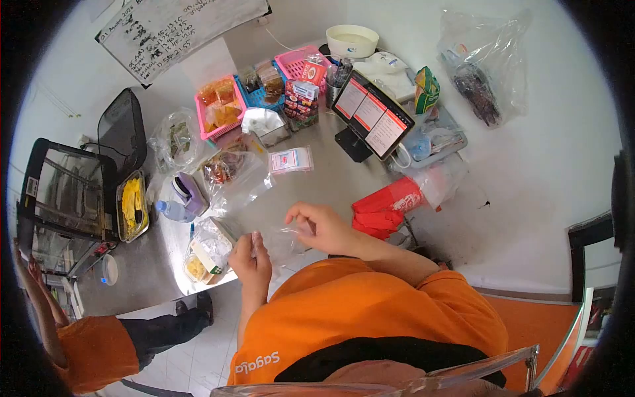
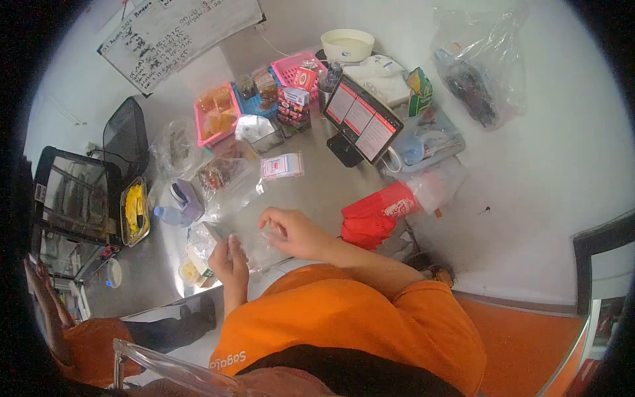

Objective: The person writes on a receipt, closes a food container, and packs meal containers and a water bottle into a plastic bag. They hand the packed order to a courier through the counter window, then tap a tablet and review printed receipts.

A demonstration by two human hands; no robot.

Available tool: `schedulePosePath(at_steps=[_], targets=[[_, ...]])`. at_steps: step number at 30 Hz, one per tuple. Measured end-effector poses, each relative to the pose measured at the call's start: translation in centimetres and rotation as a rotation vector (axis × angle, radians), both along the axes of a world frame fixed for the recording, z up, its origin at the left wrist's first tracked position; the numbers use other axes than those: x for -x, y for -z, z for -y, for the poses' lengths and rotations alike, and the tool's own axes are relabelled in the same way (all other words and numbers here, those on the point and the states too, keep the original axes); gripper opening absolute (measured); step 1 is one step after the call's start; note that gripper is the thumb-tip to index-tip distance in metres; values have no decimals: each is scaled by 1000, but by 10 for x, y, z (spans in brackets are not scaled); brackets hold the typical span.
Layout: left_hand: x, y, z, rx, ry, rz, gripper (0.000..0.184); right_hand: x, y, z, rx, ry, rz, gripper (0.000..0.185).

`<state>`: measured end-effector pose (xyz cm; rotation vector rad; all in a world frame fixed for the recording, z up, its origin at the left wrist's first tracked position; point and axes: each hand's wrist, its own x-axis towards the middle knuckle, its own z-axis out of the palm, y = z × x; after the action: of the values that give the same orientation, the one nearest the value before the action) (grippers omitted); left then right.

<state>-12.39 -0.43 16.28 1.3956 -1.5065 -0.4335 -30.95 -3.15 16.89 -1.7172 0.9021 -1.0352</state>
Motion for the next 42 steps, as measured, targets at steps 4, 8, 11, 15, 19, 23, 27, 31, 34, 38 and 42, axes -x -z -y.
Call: schedulePosePath(at_steps=[4, 8, 11, 15, 19, 23, 27, 31, 34, 38, 42], targets=[[-4, 3, -2, 61, -3, 75, 19, 5, -9, 4, 21, 112, -188, 36], [5, -2, -4, 62, 88, 100, 18, -14, 5, 1, 280, 300, -199, 50], [9, -5, -1, 76, 170, 212, 20, -17, 14, 3, 217, 315, -295, 59], [-1, 6, 2, 220, 30, 224, 24, -3, 14, 17, 413, 507, -587, 59], [-10, 9, 3, 284, -157, 203, 26, 21, 3, 32, 511, 555, -475, 48], [11, 3, 13, 270, -177, -147, 18, 17, 19, 35, 211, 260, -147, 28], [16, 10, 11, 117, -48, 130, 17, -2, 30, 35, 284, 200, -220, 22], [-11, 20, 15, 146, -119, 280, 16, 16, 24, 41, 236, 284, -290, 25], [10, 14, 19, 244, -177, 226, 15, 15, 8, 37, 204, 359, -115, 22], [23, 17, 28, 189, -43, 256, 15, -1, 20, 37, 344, 257, -132, 24], [9, 27, 26, 123, 8, 233, 13, 14, 41, 47, 197, 234, -405, 33]])
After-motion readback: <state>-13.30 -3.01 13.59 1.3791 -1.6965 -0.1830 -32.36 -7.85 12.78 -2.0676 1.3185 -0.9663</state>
